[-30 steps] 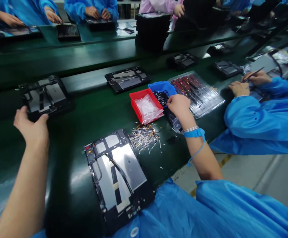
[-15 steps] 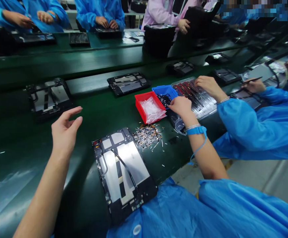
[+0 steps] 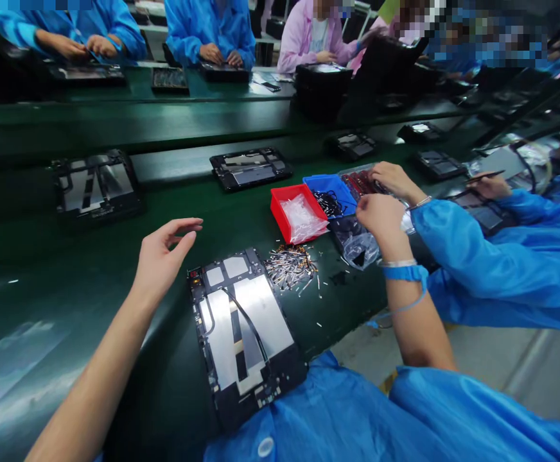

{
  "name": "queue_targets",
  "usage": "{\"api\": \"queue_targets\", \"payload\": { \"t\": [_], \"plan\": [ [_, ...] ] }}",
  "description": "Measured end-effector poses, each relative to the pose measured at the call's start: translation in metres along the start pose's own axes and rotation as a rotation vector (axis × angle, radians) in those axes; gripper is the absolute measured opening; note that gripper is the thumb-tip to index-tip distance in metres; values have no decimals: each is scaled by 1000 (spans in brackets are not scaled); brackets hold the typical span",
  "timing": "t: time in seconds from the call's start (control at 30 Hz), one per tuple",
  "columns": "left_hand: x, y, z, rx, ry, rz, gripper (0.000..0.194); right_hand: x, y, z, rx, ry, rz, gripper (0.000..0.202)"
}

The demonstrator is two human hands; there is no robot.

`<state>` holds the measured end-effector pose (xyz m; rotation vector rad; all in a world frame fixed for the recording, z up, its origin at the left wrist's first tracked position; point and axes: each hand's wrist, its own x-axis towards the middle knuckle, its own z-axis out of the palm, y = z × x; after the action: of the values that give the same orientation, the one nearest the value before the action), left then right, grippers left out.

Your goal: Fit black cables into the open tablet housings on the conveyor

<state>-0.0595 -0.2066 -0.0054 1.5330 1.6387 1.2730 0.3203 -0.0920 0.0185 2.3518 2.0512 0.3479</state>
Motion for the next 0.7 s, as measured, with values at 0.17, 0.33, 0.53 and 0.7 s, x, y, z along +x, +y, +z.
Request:
{"api": "queue_targets", "payload": {
  "t": [0.17,0.33,0.53,0.7],
  "plan": [
    [-6,6,6,-35,-82,-6,32,-21,-5,3,93,426,-100,21],
    [-20,17,21,-257,-249,-70,31,-62,-52,-4,321,805,-744,15],
    [-39,24,44,-659,-584,-318,37,-97,-104,-20,497,886,-1076,18],
    [-46,26,50,-805,-619,-380,25,-108,-118,-27,551,886,-1118,21]
  ]
}}
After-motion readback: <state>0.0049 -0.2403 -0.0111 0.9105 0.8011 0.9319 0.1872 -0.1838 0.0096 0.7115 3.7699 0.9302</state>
